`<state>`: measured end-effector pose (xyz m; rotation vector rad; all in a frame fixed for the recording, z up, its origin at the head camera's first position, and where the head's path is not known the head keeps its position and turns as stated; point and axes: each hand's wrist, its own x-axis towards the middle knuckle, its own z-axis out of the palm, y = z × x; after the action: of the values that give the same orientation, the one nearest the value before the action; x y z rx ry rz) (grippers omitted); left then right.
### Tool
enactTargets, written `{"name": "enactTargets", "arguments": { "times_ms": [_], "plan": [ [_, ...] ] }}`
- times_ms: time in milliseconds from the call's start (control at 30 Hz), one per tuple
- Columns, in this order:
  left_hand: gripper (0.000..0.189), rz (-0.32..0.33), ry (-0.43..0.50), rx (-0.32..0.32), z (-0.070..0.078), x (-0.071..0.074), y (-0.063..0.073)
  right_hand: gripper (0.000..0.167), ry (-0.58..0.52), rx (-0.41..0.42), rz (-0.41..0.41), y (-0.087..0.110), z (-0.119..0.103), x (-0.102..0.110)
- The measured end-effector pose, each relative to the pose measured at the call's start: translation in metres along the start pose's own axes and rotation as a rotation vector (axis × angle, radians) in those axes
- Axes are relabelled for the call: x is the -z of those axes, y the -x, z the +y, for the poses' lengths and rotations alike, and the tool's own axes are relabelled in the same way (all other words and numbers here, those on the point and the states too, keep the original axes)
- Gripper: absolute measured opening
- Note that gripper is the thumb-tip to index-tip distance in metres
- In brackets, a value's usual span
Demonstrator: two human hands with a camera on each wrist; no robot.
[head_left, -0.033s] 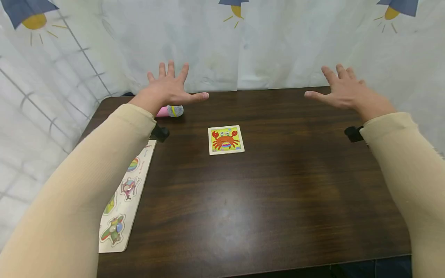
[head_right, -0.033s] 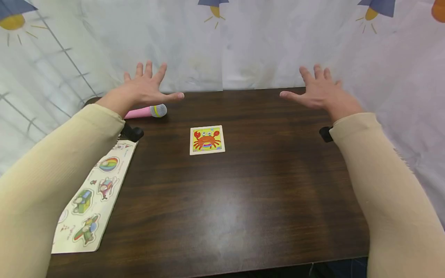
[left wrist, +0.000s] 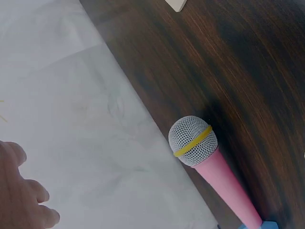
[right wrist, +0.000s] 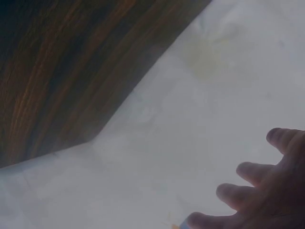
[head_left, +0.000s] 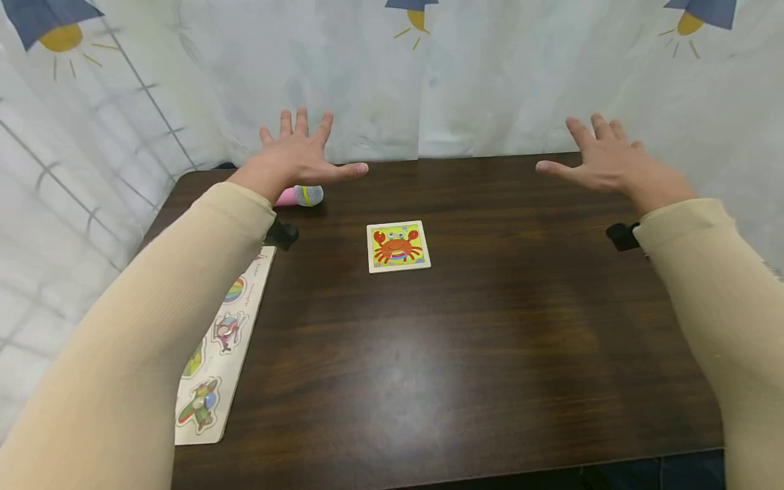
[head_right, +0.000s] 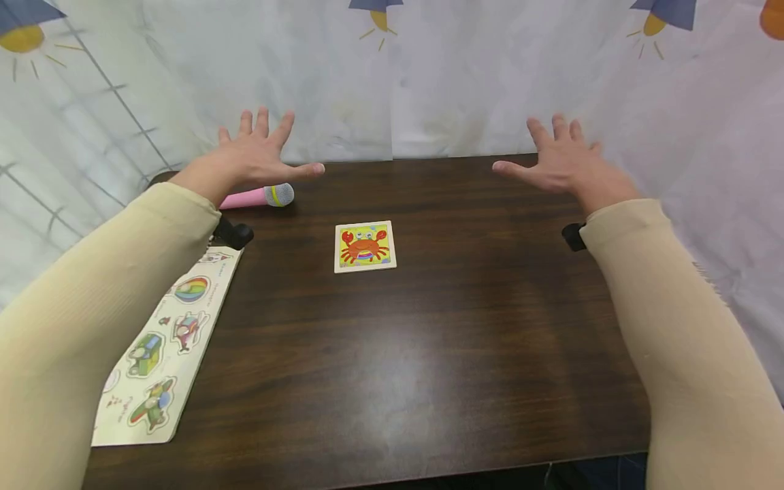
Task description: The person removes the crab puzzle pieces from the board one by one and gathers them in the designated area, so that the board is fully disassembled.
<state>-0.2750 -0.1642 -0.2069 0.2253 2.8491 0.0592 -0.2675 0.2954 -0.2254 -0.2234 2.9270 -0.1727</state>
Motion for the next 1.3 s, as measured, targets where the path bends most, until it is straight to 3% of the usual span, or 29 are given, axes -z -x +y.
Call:
{"name": "enactTargets", "arguments": {
  "times_ms": [433, 633, 800, 1000, 1133, 1300],
  "plan": [
    [0.119, 0.024, -0.008, -0.01, 0.0, 0.001, -0.003, 0.109, -0.018, 0.032, 0.032, -0.006, 0.0, 0.004],
    [0.12, 0.031, -0.016, -0.045, 0.0, -0.008, -0.006, 0.111, 0.008, 0.077, 0.06, -0.013, -0.006, 0.0],
    [0.117, 0.006, 0.012, -0.128, 0.005, -0.028, -0.011, 0.11, 0.015, 0.131, 0.029, -0.016, -0.026, -0.013],
    [0.116, -0.115, 0.072, -0.209, 0.018, -0.068, -0.016, 0.107, -0.01, 0.239, -0.009, -0.022, -0.063, -0.051],
    [0.114, -0.182, 0.071, -0.239, 0.027, -0.094, -0.016, 0.102, -0.02, 0.3, -0.045, -0.029, -0.087, -0.081],
    [0.113, -0.21, 0.061, -0.247, 0.036, -0.113, -0.015, 0.102, -0.017, 0.366, -0.112, -0.033, -0.115, -0.109]
  ]
}}
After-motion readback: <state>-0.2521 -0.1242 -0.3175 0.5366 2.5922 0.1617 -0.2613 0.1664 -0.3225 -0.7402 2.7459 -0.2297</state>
